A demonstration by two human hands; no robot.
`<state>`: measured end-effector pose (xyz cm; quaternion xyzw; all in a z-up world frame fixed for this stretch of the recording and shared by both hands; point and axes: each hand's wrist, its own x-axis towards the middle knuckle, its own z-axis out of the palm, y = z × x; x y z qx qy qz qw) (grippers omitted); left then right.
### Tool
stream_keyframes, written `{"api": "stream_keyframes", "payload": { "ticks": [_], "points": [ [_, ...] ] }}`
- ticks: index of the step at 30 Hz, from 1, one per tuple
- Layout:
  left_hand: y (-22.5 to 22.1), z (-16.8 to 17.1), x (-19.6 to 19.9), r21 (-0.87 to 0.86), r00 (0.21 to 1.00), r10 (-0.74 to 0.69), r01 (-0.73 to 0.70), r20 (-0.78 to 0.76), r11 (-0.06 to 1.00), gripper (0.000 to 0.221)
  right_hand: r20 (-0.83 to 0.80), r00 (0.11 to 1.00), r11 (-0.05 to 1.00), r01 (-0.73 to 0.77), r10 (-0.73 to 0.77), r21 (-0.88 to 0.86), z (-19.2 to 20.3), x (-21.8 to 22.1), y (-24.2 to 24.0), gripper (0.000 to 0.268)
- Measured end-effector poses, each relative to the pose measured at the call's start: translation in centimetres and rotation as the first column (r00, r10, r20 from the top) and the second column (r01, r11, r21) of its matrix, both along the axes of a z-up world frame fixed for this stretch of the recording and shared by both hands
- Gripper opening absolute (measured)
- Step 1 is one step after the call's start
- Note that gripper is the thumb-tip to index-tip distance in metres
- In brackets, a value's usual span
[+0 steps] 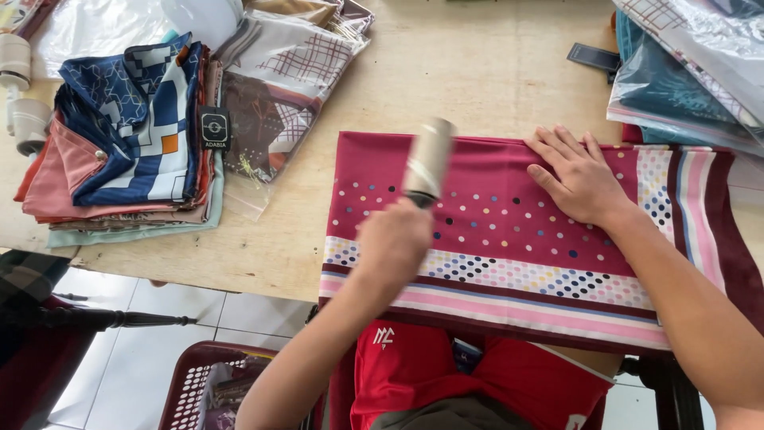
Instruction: The person is using a lint roller to remove debris from a maroon patterned scarf, unfolding and flipping the scarf to clean all sections.
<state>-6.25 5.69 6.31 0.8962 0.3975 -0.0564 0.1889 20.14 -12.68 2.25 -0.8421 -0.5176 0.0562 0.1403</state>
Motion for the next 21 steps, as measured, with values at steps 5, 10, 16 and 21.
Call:
{"api": "stream_keyframes", "payload": {
  "ticks": [5, 10, 16, 21],
  "points": [
    [0.2, 1.0, 0.6, -0.098, 0.989, -0.144, 0.140, -0.039, 0.985, 0.050, -0.033, 0.999, 1.000, 0.010, -0.009, 0.015, -0.2, 0.1, -0.2, 0.065],
    [5.5, 0.9, -3.4, -0.045, 0.994, 0.110, -0.111, -0.030, 0.993, 0.050, -0.029, 1.000, 1.000, 0.012, -0.012, 0.003, 0.0, 0.1, -0.1, 0.066],
    [3.8, 2.2, -5.1, 0.015, 0.993, 0.105, -0.106, 0.058, 0.994, 0.052, -0.021, 1.000, 1.000, 0.021, -0.021, -0.021, 0.0, -0.2, -0.1, 0.068],
    [-0.7, 1.7, -2.9, -0.085, 0.990, -0.089, 0.099, 0.106, 0.991, 0.042, -0.030, 0.999, 1.000, 0.014, -0.014, -0.012, 0.2, -0.3, 0.0, 0.068]
  ]
}}
